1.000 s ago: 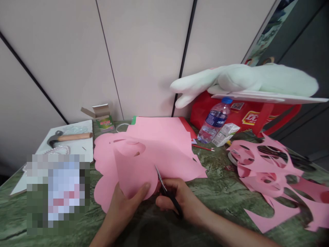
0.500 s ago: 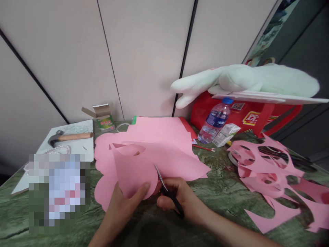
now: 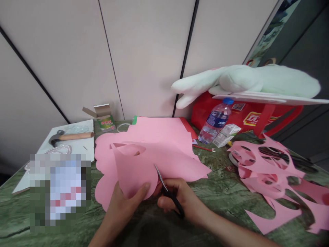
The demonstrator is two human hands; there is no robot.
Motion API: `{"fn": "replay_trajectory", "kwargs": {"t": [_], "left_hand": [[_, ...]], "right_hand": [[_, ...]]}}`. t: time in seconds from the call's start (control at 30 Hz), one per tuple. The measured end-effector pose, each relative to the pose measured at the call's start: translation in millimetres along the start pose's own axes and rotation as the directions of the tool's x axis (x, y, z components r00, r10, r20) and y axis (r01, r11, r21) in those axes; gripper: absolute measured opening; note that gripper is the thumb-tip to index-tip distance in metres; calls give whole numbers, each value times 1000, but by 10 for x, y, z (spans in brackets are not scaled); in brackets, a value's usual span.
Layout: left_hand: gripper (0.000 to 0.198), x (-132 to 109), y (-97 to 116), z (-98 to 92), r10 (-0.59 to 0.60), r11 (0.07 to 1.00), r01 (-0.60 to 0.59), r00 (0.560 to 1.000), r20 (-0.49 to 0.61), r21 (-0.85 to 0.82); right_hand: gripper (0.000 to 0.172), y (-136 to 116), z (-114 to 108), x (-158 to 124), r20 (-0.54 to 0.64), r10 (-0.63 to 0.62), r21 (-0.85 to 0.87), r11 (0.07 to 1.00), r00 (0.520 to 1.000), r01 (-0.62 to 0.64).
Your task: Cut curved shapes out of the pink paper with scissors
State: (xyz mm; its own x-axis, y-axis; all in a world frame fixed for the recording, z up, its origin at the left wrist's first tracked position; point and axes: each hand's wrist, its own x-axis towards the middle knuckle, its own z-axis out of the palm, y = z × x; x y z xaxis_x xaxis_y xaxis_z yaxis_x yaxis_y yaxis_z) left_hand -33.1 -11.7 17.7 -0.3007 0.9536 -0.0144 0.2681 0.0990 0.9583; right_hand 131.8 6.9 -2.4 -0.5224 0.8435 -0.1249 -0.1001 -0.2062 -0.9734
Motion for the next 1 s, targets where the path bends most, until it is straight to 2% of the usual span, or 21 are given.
{"fn": "replay_trajectory", "kwargs": {"t": [0.17,0.33,0.5,0.7,0.83,1.0], "left_hand": [[48,-15,-8,23,16,999,-14,999,-48,43],[34,-47,9,49,57,998,-59,995,-82,-20],[29,-57,16,48,85,995,-87,994,-66,-37],[32,-31,8,12,123,992,-122,992,-31,21],[34,-35,34,-10,88,996,-88,996,19,34],[34,-60,61,-10,66,998,-65,997,49,-17]], "right_hand": [[45,2,11,-7,18,13,36,999,1000,-14],[38,26,24,-20,57,-9,101,995,998,3],[32,36,19,-29,70,-28,102,995,997,21],[39,8,16,-16,68,25,44,999,997,-28],[41,-9,-13,0,49,23,24,999,999,-25],[41,-30,-39,15,102,-16,64,998,995,10]]}}
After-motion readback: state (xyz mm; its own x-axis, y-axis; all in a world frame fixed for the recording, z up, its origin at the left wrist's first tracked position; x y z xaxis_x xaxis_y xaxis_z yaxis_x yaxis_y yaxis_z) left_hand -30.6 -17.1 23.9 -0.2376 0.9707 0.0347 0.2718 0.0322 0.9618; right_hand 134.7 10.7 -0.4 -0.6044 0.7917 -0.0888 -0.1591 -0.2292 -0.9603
